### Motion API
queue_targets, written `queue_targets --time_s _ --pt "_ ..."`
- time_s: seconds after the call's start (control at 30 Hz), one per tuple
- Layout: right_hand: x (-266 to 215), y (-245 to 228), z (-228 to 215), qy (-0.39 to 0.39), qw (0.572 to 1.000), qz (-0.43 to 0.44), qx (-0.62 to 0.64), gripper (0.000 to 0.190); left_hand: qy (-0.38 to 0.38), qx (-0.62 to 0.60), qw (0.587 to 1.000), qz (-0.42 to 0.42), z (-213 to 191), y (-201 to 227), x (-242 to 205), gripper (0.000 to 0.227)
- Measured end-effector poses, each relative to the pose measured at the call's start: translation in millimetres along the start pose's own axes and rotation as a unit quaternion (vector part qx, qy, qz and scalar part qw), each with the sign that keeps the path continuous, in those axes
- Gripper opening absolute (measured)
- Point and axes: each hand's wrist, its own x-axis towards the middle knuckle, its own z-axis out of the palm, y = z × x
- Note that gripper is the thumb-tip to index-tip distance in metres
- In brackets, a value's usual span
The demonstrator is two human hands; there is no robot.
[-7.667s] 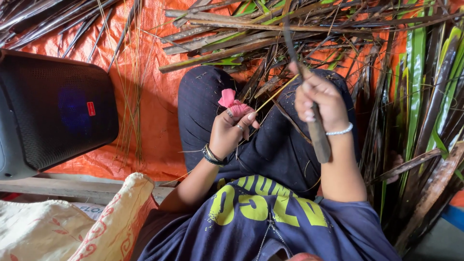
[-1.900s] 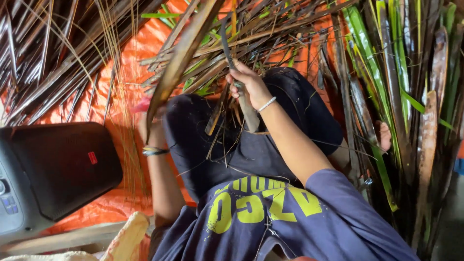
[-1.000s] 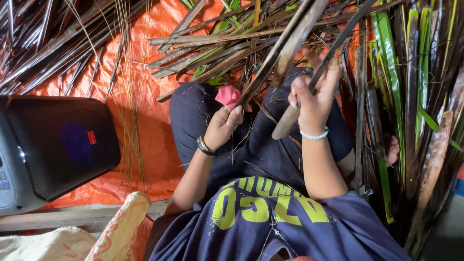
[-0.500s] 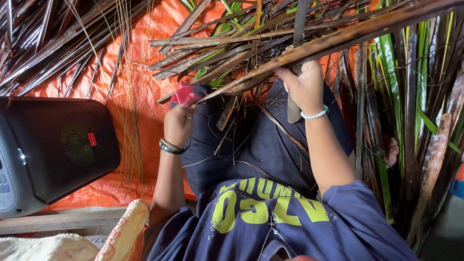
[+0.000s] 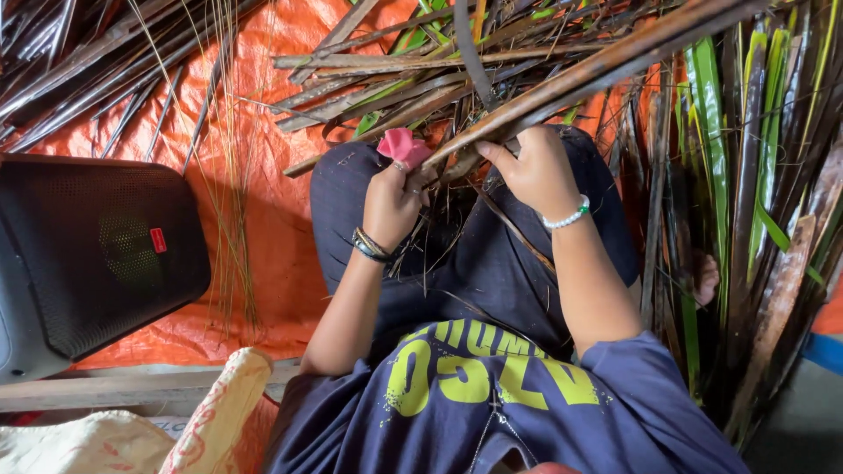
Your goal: Stripping husks from plant stalks using a knife while sitting on the floor
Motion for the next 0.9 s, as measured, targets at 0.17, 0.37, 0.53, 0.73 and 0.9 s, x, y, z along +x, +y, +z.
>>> queue_targets --time_s 0.17,0.37,0.53,0.73,0.9 --pt "-3 37 -10 0.032 0.993 0.005 -0.111 0.011 0.076 -0.118 0.99 -0.003 -23 -14 3 0.011" --pt "-12 63 -47 0.107 0.974 0.047 -0.193 0.012 0.149 -0.009 0.989 0.001 -109 -68 -4 0.028" --pt "-24 123 -65 0.149 0.963 0.127 -0.185 0.025 0.154 0.116 0.981 -0.005 -155 -76 -27 0.043" --pt "-16 46 -43 0.086 0.934 0.114 0.328 0.053 0.027 0.073 0.997 0.019 -122 -69 -37 0.031" --pt "-3 34 -20 0.046 0.901 0.039 0.43 0.053 -0.066 0.065 0.996 0.004 -90 -65 -34 0.017"
